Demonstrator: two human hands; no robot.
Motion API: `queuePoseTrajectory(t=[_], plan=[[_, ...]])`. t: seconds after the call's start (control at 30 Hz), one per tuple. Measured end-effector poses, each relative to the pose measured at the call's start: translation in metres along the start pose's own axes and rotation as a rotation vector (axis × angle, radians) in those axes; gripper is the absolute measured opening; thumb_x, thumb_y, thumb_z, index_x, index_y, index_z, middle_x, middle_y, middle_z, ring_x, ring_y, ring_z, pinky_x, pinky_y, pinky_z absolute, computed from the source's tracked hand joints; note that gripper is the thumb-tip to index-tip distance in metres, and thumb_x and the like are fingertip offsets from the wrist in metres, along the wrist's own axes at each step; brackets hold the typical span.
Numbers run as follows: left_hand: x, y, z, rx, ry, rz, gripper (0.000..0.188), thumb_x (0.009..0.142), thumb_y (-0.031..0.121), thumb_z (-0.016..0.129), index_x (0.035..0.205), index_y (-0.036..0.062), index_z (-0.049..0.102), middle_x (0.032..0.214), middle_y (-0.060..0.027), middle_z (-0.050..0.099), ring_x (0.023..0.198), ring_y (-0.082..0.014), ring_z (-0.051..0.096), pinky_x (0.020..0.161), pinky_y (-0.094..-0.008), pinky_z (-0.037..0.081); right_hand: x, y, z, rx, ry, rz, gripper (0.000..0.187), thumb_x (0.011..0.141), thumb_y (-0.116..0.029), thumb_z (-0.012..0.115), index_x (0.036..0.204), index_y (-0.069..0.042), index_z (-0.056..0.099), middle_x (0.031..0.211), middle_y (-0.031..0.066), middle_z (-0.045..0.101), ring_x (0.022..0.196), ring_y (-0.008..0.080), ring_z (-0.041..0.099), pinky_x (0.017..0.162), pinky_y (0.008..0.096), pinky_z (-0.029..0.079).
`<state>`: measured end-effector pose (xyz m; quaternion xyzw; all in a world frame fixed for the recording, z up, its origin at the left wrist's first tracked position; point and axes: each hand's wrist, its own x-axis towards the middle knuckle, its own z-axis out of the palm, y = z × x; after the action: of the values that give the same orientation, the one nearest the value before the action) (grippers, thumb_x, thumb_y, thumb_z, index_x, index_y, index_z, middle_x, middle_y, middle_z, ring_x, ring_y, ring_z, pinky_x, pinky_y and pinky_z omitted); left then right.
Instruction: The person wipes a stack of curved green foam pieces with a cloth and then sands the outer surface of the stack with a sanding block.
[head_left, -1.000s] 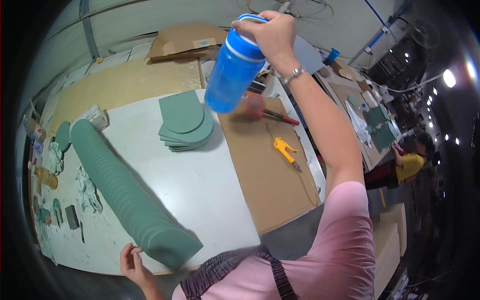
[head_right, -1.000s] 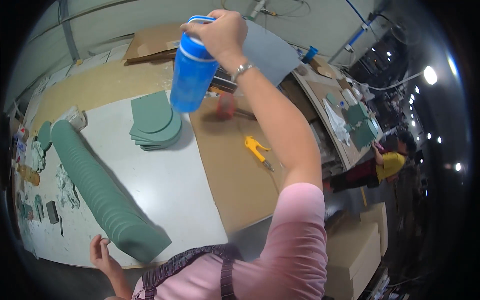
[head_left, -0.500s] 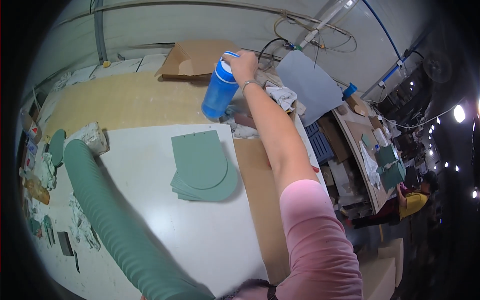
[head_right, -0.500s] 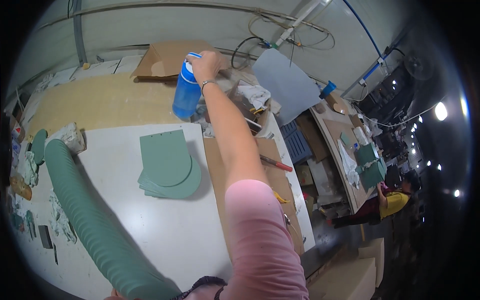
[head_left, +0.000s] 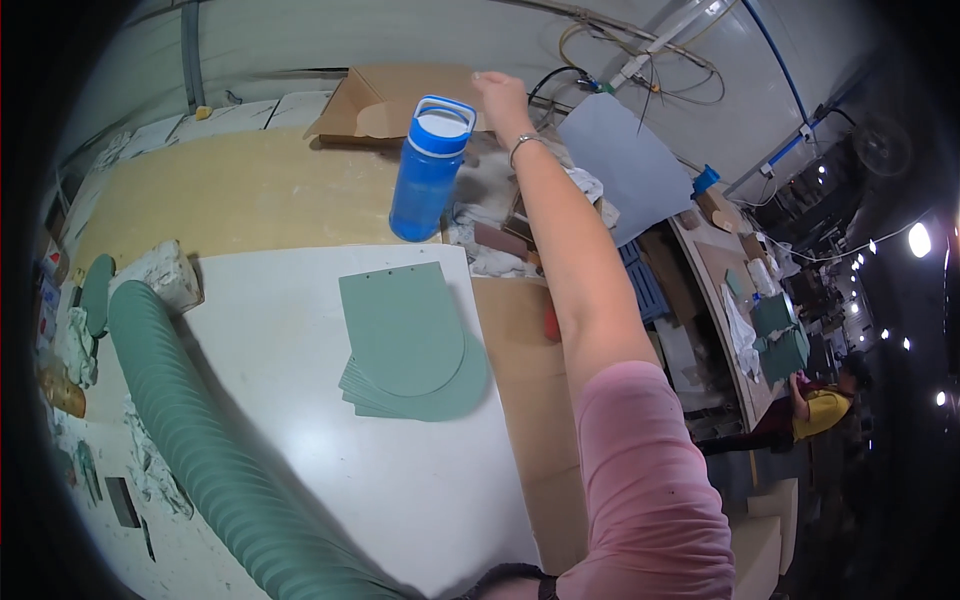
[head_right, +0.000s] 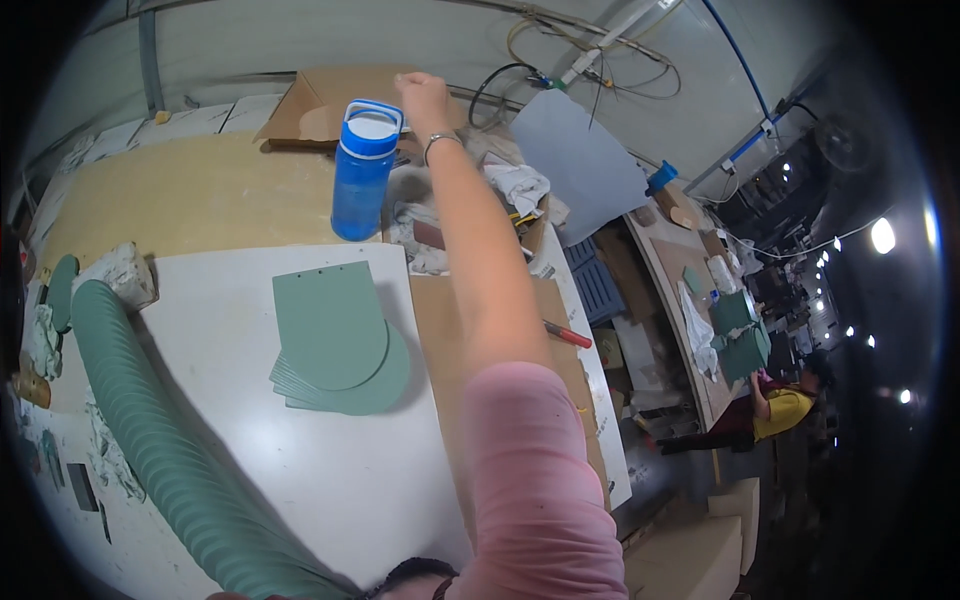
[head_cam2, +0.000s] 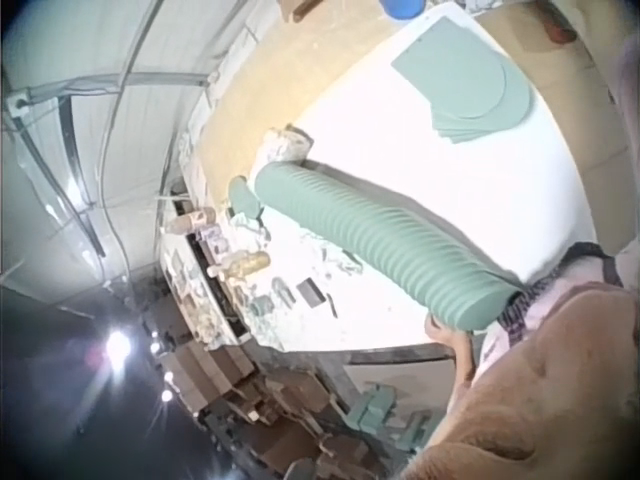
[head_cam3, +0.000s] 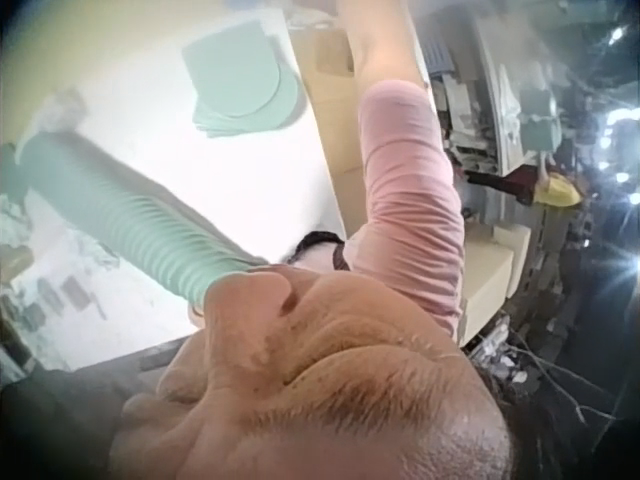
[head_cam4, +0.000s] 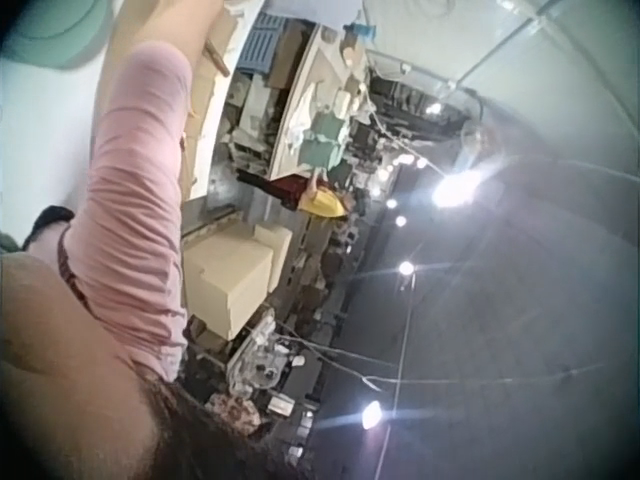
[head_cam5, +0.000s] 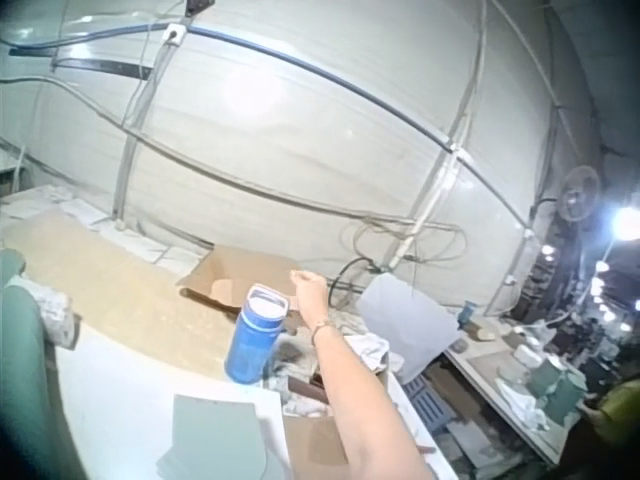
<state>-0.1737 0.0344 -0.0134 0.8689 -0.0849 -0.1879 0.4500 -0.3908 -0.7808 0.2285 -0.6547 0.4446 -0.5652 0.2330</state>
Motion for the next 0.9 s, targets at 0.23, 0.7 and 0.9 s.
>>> queuePoseTrajectory(t=[0.23,0.7,0.9], plan=[[0.011,0.001,-0.001,0.12,-0.168,0.197,0.077,0.071,0.029,0.084,0.132,-0.0055,0.053,0.129,-0.0218,0.055,0.115,-0.0321,0.054,0.103,-0.0438,0.041,-0.072,-0.094,-0.039,-0.497,-0.258,-0.172,0.025,0.081,-0.024,0.071,0.094,-0.003,0.078,0.094,0.0236,0.073,0.089,0.0348,0.072,0.084,0.0409,0.055],[0.007,-0.025,-0.016,0.394,-0.021,0.657,0.044,0.092,0.027,0.063,0.127,0.0003,0.06,0.128,-0.0168,0.056,0.118,-0.0346,0.053,0.101,-0.0432,0.043,-0.4,-0.429,-0.128,-0.421,-1.137,-1.272,0.048,0.077,-0.036,0.056,0.102,-0.001,0.078,0.124,0.0139,0.069,0.139,0.0414,0.044,0.124,0.062,0.018],[0.012,-0.02,-0.019,0.489,-0.025,0.814,0.046,0.089,0.024,0.064,0.129,-0.0001,0.058,0.129,-0.0169,0.057,0.119,-0.0387,0.052,0.101,-0.0453,0.042,-0.439,-0.449,-0.126,-0.726,-1.041,-1.553,0.044,0.083,-0.033,0.056,0.104,-0.001,0.077,0.132,0.0212,0.064,0.135,0.0398,0.048,0.119,0.0631,0.022]])
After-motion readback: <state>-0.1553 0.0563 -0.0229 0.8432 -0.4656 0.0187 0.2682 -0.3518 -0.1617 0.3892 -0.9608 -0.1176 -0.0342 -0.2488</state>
